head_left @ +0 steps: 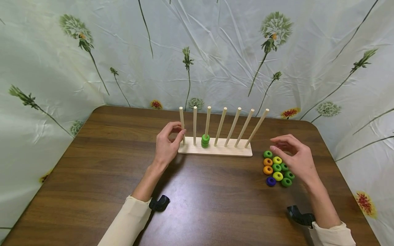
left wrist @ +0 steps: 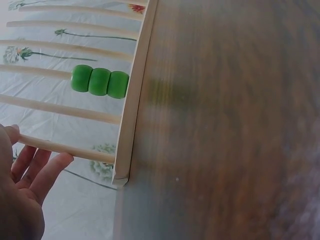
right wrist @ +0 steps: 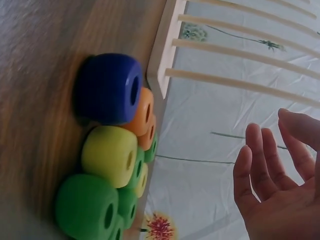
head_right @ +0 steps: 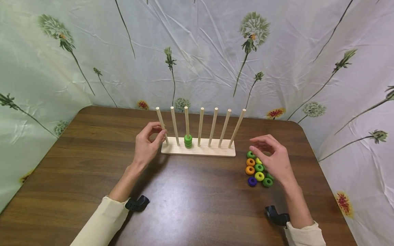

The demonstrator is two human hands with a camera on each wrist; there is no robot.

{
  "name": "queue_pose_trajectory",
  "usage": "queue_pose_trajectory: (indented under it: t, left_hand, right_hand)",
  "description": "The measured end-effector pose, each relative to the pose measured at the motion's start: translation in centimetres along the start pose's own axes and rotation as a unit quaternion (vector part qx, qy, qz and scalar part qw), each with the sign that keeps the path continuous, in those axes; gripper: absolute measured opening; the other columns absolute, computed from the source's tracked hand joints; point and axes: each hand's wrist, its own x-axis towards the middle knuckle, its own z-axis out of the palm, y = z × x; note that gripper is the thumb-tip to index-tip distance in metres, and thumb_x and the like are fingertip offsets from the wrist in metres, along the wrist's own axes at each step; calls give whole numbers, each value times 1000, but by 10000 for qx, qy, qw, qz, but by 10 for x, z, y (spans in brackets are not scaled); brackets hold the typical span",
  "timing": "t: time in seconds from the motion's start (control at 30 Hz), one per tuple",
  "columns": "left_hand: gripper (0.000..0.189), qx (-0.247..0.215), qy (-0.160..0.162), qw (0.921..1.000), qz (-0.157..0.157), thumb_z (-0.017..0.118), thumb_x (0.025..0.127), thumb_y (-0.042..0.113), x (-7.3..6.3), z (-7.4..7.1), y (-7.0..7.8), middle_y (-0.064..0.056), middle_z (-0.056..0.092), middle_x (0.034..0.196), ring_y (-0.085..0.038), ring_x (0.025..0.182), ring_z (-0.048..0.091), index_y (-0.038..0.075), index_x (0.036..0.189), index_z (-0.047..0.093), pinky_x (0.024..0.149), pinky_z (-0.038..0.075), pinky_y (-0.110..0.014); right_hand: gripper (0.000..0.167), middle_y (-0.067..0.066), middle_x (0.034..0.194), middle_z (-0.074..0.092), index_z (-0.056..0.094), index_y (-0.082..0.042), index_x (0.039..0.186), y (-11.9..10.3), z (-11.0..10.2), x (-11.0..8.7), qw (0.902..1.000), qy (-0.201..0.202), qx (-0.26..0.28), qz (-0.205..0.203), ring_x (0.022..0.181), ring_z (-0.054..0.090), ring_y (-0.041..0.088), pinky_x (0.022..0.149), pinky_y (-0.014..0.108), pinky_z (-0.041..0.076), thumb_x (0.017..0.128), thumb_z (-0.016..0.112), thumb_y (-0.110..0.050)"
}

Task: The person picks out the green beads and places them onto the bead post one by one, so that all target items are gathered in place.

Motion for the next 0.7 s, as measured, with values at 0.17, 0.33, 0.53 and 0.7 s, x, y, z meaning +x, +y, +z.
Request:
queue_pose_trajectory:
  t: [0.17,0.33,0.53,0.7]
  left_hand:
    - [19,11,14,10000,75,72,95,1,0,0,-1,-19,72,100,-28,93,72,-1,113,68,66,65,-47]
    - [20,16,24,9999,143,73,94,-1,0,-1,-1,-19,72,100,-29,93,72,-1,113,68,66,66,-45]
    - [20,-11,27,9999,155,73,94,-1,0,0,-1,-18,72,100,-28,93,72,-1,114,69,66,65,-33]
    - [21,-42,14,9999,159,73,94,-2,-1,1,-1,-19,72,99,-29,92,72,-1,114,69,67,63,-21]
  right_hand:
    - [26,-22,106,66,72,-5,119,8,1,0,10000,-76,-54,15,96,64,-4,85,4,49,93,75,-2]
    - [26,-21,105,67,72,-3,119,13,0,0,9997,-199,-163,39,94,63,-6,84,3,49,93,75,-3]
    - [27,-7,107,69,71,-3,121,20,-1,-1,9974,-457,-497,248,94,61,-11,81,3,49,95,75,-9]
    - [27,6,110,70,71,-4,122,27,-2,-2,9945,-638,-750,343,94,61,-11,79,4,49,95,75,-8]
